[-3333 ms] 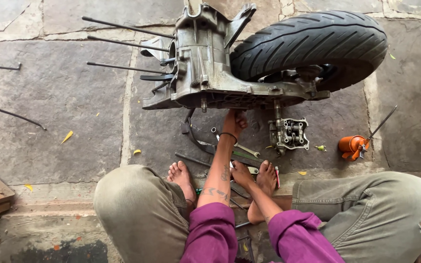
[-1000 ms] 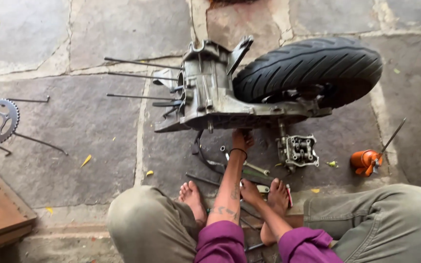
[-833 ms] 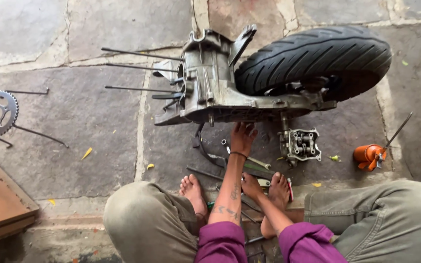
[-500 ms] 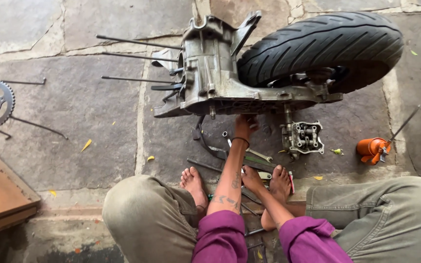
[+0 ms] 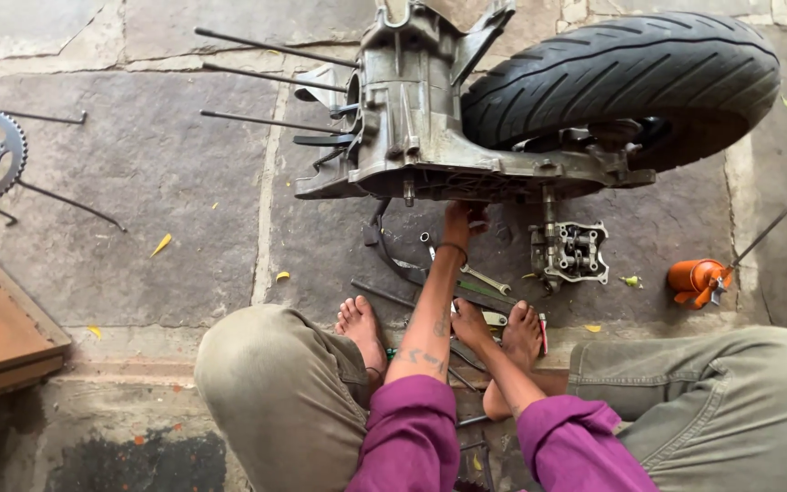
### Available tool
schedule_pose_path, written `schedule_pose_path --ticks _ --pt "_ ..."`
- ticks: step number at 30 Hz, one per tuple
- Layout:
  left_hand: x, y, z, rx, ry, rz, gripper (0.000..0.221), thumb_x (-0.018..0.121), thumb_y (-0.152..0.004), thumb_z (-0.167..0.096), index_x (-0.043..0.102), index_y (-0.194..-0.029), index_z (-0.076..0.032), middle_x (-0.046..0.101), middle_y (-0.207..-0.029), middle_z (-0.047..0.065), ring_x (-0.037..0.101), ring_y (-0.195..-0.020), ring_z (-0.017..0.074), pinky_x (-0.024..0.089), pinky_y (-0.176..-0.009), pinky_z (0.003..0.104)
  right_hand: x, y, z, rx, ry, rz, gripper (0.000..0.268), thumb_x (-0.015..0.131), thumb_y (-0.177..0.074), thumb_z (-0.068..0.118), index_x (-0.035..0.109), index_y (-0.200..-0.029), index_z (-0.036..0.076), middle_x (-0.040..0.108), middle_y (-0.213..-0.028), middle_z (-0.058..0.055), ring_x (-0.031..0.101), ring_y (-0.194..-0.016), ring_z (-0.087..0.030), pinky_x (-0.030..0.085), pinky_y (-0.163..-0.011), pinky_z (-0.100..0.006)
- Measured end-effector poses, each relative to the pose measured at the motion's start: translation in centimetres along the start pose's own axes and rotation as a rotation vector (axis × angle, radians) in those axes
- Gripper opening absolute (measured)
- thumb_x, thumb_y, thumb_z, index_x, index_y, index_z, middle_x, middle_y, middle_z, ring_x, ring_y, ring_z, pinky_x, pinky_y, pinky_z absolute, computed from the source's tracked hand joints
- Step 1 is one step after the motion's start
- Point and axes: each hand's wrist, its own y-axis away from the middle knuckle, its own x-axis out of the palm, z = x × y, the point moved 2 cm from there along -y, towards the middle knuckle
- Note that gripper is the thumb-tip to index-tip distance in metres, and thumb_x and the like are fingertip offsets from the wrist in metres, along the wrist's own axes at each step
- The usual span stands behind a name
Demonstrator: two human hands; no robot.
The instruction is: Repairing or assembling a motorcycle engine and drive chain components.
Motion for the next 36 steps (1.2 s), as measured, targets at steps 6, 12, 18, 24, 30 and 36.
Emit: schedule_pose_path --ticks 6,12,18,24,30,36 --pt "0.8 3.8 -2.5 0.037 0.358 0.069 0.017 0.052 -0.104 -0.018 0.065 -0.114 -0.014 0.07 -0.106 0.005 0.068 -0.091 0.0212 0.055 -0.074 0.039 0.0 0.3 -0.2 -0.004 -0.082 0.007 0.032 0.06 -0.095 0.023 0.063 -0.119 0.002 0.072 -0.096 -0.016 0.073 -0.077 -0.025 0.057 -0.065 -0.037" --pt "-2.1 -5.3 6.1 0.0 0.149 0.068 0.03 0.05 -0.113 -0.025 0.061 -0.098 -0.002 0.061 -0.092 0.012 0.062 -0.078 0.0255 0.052 -0.062 0.041 -0.8 1.0 1.0 0.037 -0.182 0.065 0.037 0.06 -0.092 0.024 0.063 -0.122 0.002 0.076 -0.104 -0.021 0.076 -0.089 -0.031 0.059 -0.072 -0.04" --pt "2.0 4.6 -3.2 -0.027 0.287 -0.008 0.022 0.051 -0.103 -0.029 0.066 -0.106 -0.013 0.07 -0.093 0.003 0.067 -0.082 0.0196 0.054 -0.068 0.039 -1.2 0.8 1.4 -0.175 0.07 0.033 0.048 0.07 -0.086 0.038 0.064 -0.122 0.007 0.071 -0.12 -0.022 0.065 -0.12 -0.038 0.05 -0.096 -0.043" --pt "0.2 -0.8 1.7 -0.022 0.335 0.077 0.021 0.056 -0.105 -0.03 0.065 -0.104 -0.011 0.066 -0.089 0.002 0.067 -0.081 0.0184 0.057 -0.071 0.039 -1.5 1.7 2.6 -0.109 -0.036 0.018 0.049 0.068 -0.087 0.04 0.064 -0.124 0.008 0.072 -0.121 -0.021 0.068 -0.118 -0.035 0.051 -0.094 -0.042" --pt "0.6 -0.1 0.7 -0.051 0.039 -0.013 0.038 0.047 -0.111 -0.036 0.065 -0.099 -0.003 0.063 -0.082 0.011 0.064 -0.073 0.0246 0.052 -0.062 0.041 -0.5 -0.1 -0.4 -0.107 0.013 0.053 0.046 0.061 -0.095 0.039 0.063 -0.128 0.007 0.07 -0.124 -0.019 0.064 -0.119 -0.036 0.049 -0.095 -0.042" --pt "0.7 2.9 -1.9 -0.006 0.425 0.109 0.019 0.051 -0.101 -0.015 0.062 -0.115 -0.009 0.073 -0.11 0.005 0.073 -0.099 0.0241 0.061 -0.082 0.044 0.2 0.2 0.1 0.05 -0.11 0.039 0.039 0.06 -0.099 0.033 0.064 -0.119 0.0 0.075 -0.101 -0.022 0.074 -0.082 -0.029 0.055 -0.073 -0.042"
